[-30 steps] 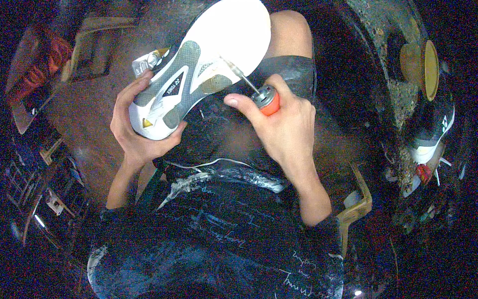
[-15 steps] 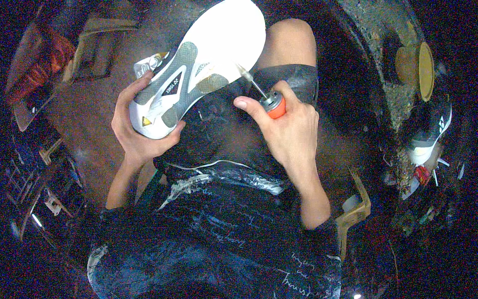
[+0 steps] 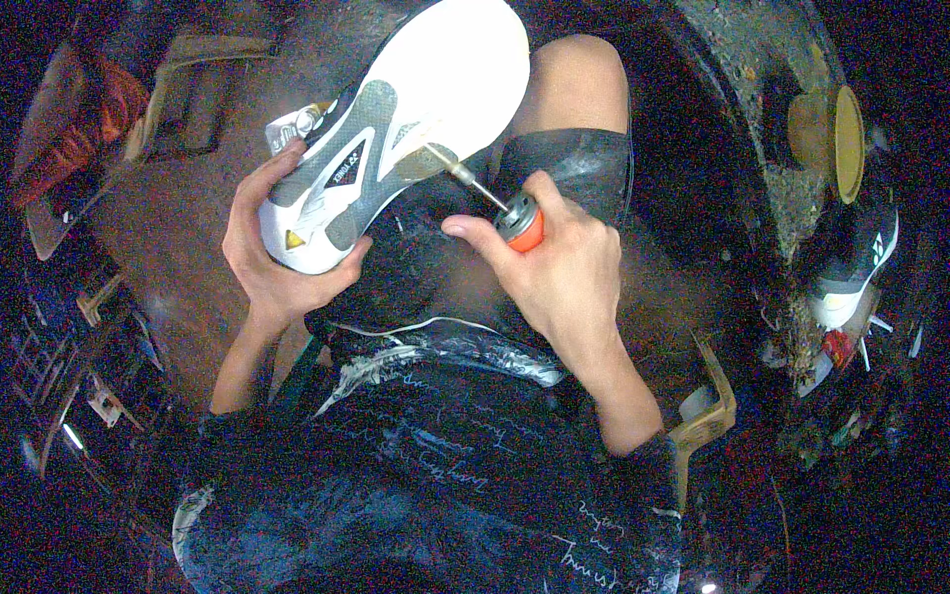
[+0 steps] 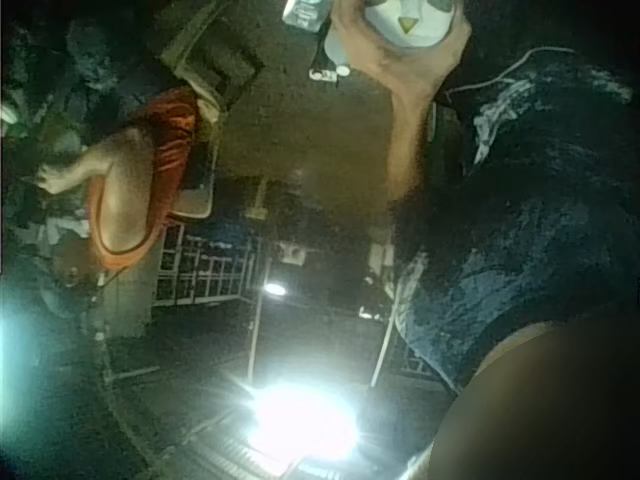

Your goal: The person holds a white and gray athletic shoe on their lap and uses a small brush to apply a brown substance to the sole. They then use a red-handled tool to scrape or spread the substance along the sole and side of the shoe.

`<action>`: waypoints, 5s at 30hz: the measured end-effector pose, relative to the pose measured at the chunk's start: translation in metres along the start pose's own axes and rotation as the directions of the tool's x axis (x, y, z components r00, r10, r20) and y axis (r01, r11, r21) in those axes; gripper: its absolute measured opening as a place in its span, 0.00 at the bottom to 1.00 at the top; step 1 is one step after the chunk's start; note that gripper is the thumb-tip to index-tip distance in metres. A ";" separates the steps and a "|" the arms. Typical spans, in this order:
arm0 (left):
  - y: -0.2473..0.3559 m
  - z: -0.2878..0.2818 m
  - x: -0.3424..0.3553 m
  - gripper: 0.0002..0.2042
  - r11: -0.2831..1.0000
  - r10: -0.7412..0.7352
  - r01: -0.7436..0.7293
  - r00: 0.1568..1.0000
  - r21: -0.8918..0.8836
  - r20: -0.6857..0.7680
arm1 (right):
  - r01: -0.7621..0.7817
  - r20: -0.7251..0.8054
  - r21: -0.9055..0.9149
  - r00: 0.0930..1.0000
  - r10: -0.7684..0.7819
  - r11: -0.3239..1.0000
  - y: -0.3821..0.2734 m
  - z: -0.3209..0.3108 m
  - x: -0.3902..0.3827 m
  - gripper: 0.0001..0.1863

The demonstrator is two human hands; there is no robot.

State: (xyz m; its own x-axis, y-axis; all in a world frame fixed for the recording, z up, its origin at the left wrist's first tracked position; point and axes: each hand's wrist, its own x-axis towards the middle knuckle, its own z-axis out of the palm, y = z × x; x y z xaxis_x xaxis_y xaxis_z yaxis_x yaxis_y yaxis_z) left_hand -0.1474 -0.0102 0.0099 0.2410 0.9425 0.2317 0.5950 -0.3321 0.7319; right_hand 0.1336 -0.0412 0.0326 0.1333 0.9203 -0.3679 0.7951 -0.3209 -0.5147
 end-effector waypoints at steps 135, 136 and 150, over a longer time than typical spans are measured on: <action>-0.008 -0.003 -0.032 0.44 0.998 0.017 -0.013 0.998 -0.060 0.057 | -0.237 -0.025 0.118 0.970 0.241 0.964 0.020 -0.006 -0.016 0.40; -0.007 -0.004 -0.032 0.44 0.998 0.017 -0.013 0.999 -0.067 0.052 | -0.230 -0.041 0.124 0.971 0.236 0.965 0.020 -0.007 -0.017 0.38; 0.054 -0.019 -0.031 0.45 1.000 -0.007 0.007 1.000 0.001 -0.007 | -0.350 0.283 0.898 0.924 0.258 0.267 0.037 -0.041 -0.008 0.27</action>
State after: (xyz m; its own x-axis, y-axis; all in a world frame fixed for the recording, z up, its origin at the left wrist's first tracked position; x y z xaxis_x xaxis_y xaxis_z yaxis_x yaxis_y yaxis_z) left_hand -0.1375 -0.0563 0.0542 0.2315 0.9451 0.2305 0.5977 -0.3251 0.7329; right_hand 0.1868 -0.0515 0.0484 0.1608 0.7036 -0.6921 -0.3660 -0.6087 -0.7039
